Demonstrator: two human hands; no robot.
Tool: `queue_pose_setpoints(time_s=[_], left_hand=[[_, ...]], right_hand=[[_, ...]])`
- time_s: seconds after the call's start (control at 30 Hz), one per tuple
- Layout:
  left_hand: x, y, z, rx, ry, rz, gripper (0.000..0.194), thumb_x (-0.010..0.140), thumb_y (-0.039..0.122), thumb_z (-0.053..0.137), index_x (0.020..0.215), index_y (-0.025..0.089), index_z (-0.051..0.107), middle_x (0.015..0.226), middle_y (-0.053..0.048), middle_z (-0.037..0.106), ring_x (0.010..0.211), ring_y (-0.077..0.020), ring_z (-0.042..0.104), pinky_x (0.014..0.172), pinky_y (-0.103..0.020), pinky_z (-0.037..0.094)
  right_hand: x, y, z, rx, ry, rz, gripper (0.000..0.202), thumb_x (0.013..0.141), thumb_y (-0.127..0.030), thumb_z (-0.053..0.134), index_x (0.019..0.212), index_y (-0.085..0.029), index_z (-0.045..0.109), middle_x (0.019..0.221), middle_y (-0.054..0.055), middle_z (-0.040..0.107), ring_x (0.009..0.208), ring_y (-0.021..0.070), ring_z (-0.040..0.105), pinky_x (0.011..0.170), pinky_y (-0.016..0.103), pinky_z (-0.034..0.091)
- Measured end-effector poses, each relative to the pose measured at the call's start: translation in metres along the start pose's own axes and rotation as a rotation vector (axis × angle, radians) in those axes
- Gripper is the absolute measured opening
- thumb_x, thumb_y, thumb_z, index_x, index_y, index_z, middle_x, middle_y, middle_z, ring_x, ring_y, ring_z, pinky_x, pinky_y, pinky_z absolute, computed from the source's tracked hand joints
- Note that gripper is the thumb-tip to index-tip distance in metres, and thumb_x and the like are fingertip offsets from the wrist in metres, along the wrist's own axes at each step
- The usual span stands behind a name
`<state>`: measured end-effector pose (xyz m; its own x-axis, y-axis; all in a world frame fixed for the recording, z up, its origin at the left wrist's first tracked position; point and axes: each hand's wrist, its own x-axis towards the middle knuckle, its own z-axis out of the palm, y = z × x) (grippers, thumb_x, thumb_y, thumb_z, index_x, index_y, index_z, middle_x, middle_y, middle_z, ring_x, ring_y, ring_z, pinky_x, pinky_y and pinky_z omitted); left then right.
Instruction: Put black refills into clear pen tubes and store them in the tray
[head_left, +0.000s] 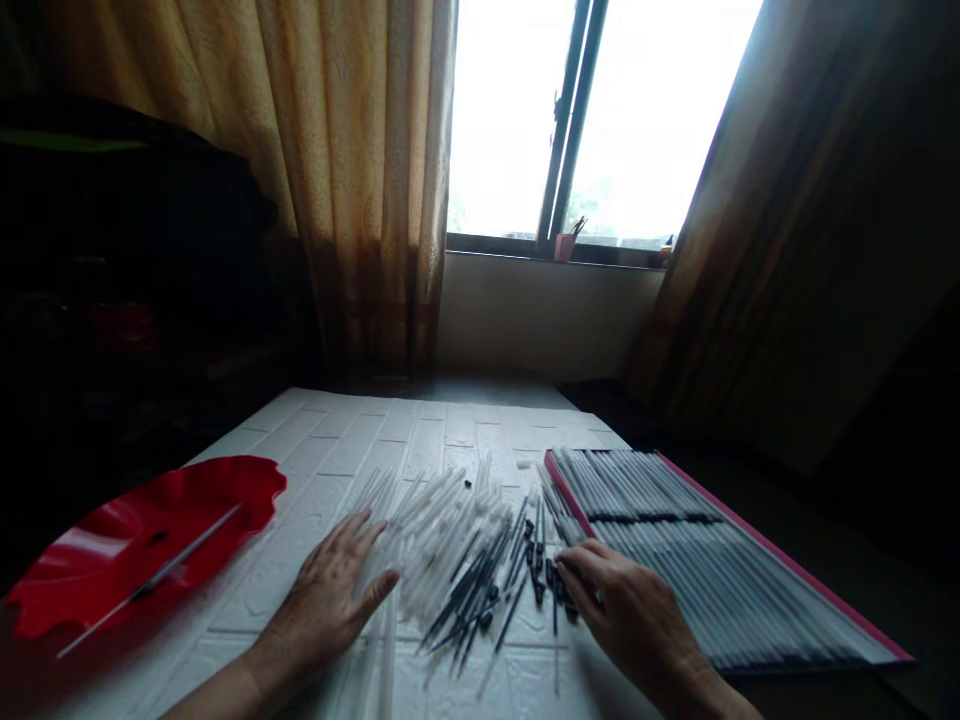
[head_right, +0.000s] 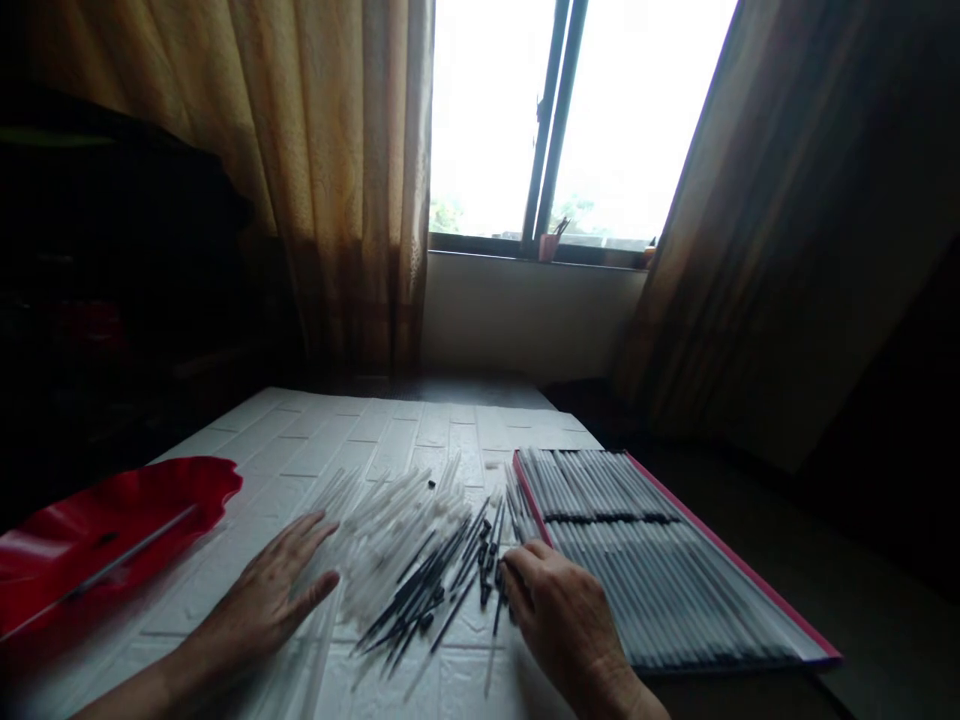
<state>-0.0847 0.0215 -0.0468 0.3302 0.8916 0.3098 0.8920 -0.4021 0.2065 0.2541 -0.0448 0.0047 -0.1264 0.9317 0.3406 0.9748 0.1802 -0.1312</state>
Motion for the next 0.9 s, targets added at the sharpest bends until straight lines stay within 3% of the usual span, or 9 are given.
queue_pose_setpoints(time_s=[0.13, 0.23, 0.33, 0.43, 0.53, 0.67, 0.77, 0.9], left_hand=[[0.03, 0.025, 0.002, -0.037, 0.012, 0.021, 0.058, 0.089, 0.056, 0.039, 0.131, 0.018, 0.054, 0.14, -0.015, 0.049, 0.13, -0.0291, 0.043, 0.105, -0.046, 0.037], [0.032, 0.03, -0.001, -0.065, -0.029, 0.007, 0.059, 0.09, 0.056, 0.037, 0.134, 0.019, 0.051, 0.142, -0.016, 0.047, 0.132, -0.0311, 0.04, 0.105, -0.051, 0.035], [0.007, 0.029, -0.005, -0.058, -0.073, 0.051, 0.061, 0.086, 0.06, 0.042, 0.14, 0.031, 0.04, 0.149, -0.011, 0.037, 0.136, -0.0347, 0.032, 0.103, -0.06, 0.031], [-0.027, 0.026, -0.012, -0.042, -0.088, 0.191, 0.084, 0.072, 0.066, 0.058, 0.144, 0.039, 0.025, 0.153, -0.007, 0.027, 0.137, -0.0395, 0.027, 0.103, -0.065, 0.027], [-0.043, 0.021, -0.017, -0.043, -0.096, 0.279, 0.082, 0.073, 0.06, 0.061, 0.144, 0.042, 0.023, 0.151, -0.006, 0.029, 0.135, -0.0395, 0.032, 0.104, -0.062, 0.029], [-0.031, 0.014, -0.013, 0.012, -0.15, 0.275, 0.067, 0.084, 0.055, 0.051, 0.144, 0.041, 0.023, 0.151, -0.008, 0.029, 0.134, -0.0387, 0.034, 0.1, -0.062, 0.035], [-0.018, 0.015, -0.005, 0.047, -0.106, 0.253, 0.062, 0.087, 0.053, 0.048, 0.144, 0.039, 0.027, 0.15, -0.01, 0.032, 0.134, -0.0377, 0.033, 0.101, -0.064, 0.032], [-0.007, 0.03, -0.001, 0.036, 0.001, 0.325, 0.06, 0.088, 0.049, 0.049, 0.144, 0.037, 0.029, 0.15, -0.009, 0.035, 0.135, -0.0336, 0.033, 0.106, -0.062, 0.026]], right_hand=[[-0.005, -0.003, -0.008, -0.032, -0.069, 0.037, 0.025, 0.091, -0.021, 0.042, 0.086, -0.025, 0.066, 0.083, 0.002, 0.068, 0.072, 0.0182, 0.068, 0.06, 0.024, 0.041], [-0.013, 0.0, -0.008, -0.05, -0.095, 0.036, 0.024, 0.089, -0.018, 0.044, 0.08, -0.024, 0.065, 0.078, 0.001, 0.068, 0.07, 0.0172, 0.068, 0.058, 0.023, 0.039], [-0.021, 0.009, -0.006, -0.068, -0.11, 0.036, 0.024, 0.089, -0.019, 0.043, 0.08, -0.025, 0.065, 0.079, 0.001, 0.068, 0.068, 0.0162, 0.067, 0.057, 0.022, 0.039], [-0.025, 0.016, -0.006, -0.077, -0.096, 0.026, 0.024, 0.09, -0.021, 0.043, 0.081, -0.025, 0.064, 0.081, 0.001, 0.068, 0.07, 0.0165, 0.067, 0.058, 0.022, 0.04], [-0.023, 0.014, -0.005, -0.097, -0.07, 0.025, 0.022, 0.089, -0.02, 0.045, 0.08, -0.025, 0.064, 0.08, 0.001, 0.068, 0.069, 0.0156, 0.067, 0.057, 0.022, 0.04], [-0.012, 0.002, -0.008, -0.153, -0.046, 0.039, 0.023, 0.09, -0.018, 0.045, 0.081, -0.024, 0.065, 0.081, 0.002, 0.068, 0.069, 0.0152, 0.066, 0.057, 0.021, 0.039], [0.005, -0.002, -0.017, -0.204, -0.089, 0.081, 0.025, 0.089, -0.013, 0.043, 0.083, -0.022, 0.066, 0.084, 0.004, 0.069, 0.072, 0.016, 0.067, 0.058, 0.021, 0.038], [0.041, 0.003, -0.029, -0.251, -0.179, 0.164, 0.028, 0.089, -0.011, 0.042, 0.095, -0.022, 0.067, 0.091, 0.007, 0.071, 0.081, 0.0203, 0.068, 0.062, 0.024, 0.041]])
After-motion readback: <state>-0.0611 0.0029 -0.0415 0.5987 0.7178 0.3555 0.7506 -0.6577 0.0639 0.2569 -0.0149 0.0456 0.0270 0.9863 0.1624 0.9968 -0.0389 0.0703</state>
